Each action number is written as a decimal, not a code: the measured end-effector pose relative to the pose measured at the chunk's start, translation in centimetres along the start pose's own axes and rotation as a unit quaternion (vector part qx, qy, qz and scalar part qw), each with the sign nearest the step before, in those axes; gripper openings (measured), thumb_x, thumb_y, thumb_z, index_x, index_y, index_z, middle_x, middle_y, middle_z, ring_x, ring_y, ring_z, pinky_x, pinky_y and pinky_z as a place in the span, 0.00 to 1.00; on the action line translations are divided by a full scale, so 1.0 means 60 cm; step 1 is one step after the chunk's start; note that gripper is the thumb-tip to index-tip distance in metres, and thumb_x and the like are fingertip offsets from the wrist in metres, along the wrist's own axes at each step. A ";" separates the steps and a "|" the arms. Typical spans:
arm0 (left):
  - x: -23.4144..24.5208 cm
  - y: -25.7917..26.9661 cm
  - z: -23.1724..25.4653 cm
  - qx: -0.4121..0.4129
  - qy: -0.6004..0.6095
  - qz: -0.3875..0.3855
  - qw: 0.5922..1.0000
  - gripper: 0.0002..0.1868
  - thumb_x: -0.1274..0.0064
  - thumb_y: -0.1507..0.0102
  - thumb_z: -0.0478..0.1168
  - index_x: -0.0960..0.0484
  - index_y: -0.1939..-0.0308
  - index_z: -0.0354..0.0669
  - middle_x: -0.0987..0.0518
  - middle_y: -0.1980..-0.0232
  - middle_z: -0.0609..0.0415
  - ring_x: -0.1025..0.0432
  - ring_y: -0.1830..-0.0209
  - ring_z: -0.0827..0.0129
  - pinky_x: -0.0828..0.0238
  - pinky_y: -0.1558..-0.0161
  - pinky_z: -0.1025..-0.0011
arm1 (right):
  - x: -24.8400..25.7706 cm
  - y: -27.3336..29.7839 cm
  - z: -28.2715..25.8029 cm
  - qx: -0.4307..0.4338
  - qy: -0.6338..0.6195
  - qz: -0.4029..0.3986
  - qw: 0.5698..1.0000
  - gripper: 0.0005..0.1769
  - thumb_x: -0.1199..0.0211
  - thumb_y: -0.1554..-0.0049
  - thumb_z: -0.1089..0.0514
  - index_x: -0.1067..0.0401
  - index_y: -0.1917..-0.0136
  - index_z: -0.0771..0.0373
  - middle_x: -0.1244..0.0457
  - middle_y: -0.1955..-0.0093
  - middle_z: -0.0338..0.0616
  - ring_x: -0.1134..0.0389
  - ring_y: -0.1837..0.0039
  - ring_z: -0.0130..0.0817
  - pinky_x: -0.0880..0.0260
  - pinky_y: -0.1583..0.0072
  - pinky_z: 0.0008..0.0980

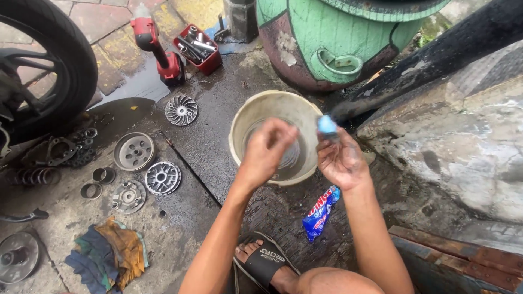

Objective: Cleaning various motorcycle engine components in a bucket of solvent using a brush and sponge

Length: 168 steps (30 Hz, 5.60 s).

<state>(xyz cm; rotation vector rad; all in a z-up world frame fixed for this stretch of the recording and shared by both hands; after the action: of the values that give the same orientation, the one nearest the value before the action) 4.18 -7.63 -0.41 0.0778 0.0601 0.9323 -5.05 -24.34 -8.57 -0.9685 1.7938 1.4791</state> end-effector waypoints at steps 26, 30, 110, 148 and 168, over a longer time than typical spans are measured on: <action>0.038 0.011 0.026 -0.159 0.021 0.049 0.986 0.36 0.25 0.51 0.52 0.29 0.46 0.47 0.31 0.65 0.61 0.36 0.62 0.74 0.40 0.61 0.76 | -0.025 -0.015 0.155 -0.167 -0.129 -0.071 0.975 0.08 0.44 0.38 0.59 0.30 0.60 0.60 0.32 0.62 0.30 0.28 0.57 0.19 0.29 0.60 0.07; 0.040 0.001 0.008 -0.140 0.023 0.013 0.990 0.36 0.26 0.50 0.53 0.28 0.46 0.47 0.31 0.64 0.61 0.37 0.61 0.74 0.40 0.61 0.76 | -0.020 -0.012 0.147 -0.148 -0.099 -0.054 0.982 0.09 0.44 0.38 0.60 0.30 0.60 0.65 0.34 0.63 0.40 0.27 0.59 0.25 0.26 0.62 0.09; -0.136 -0.157 -0.635 0.370 -0.575 -0.365 0.632 0.33 0.48 0.38 0.46 0.32 0.28 0.50 0.33 0.26 0.57 0.37 0.27 0.61 0.33 0.34 0.62 | 0.164 0.116 -0.084 0.062 -0.121 0.065 0.989 0.20 0.37 0.38 0.50 0.28 0.44 0.70 0.30 0.59 0.46 0.30 0.67 0.26 0.24 0.66 0.16; 0.009 -0.036 -0.091 0.128 -0.127 -0.184 0.966 0.32 0.40 0.39 0.42 0.36 0.34 0.43 0.20 0.49 0.29 0.25 0.49 0.34 0.29 0.49 0.46 | 0.035 0.036 -0.060 0.099 0.024 0.038 0.994 0.14 0.39 0.38 0.53 0.26 0.50 0.68 0.29 0.59 0.51 0.29 0.63 0.30 0.27 0.63 0.13; 0.059 -0.046 -0.218 0.152 0.508 0.111 0.840 0.22 0.52 0.31 0.46 0.25 0.37 0.37 0.21 0.55 0.42 0.20 0.68 0.63 0.15 0.67 0.73 | -0.049 0.001 0.072 0.247 0.231 0.000 0.941 0.05 0.33 0.45 0.66 0.22 0.54 0.67 0.28 0.52 0.57 0.23 0.53 0.47 0.19 0.48 0.45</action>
<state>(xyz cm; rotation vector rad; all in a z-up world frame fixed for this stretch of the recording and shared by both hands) 7.39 -5.91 -13.73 -0.1300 1.2172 1.1037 -3.45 -19.64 -6.91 -1.0986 2.3392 0.7562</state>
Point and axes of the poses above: each hand's wrist, its own y-axis away from the middle knuckle, its own x-axis out of the back of the hand, z = x × y, the point moved 7 cm from there along -y, towards the middle knuckle
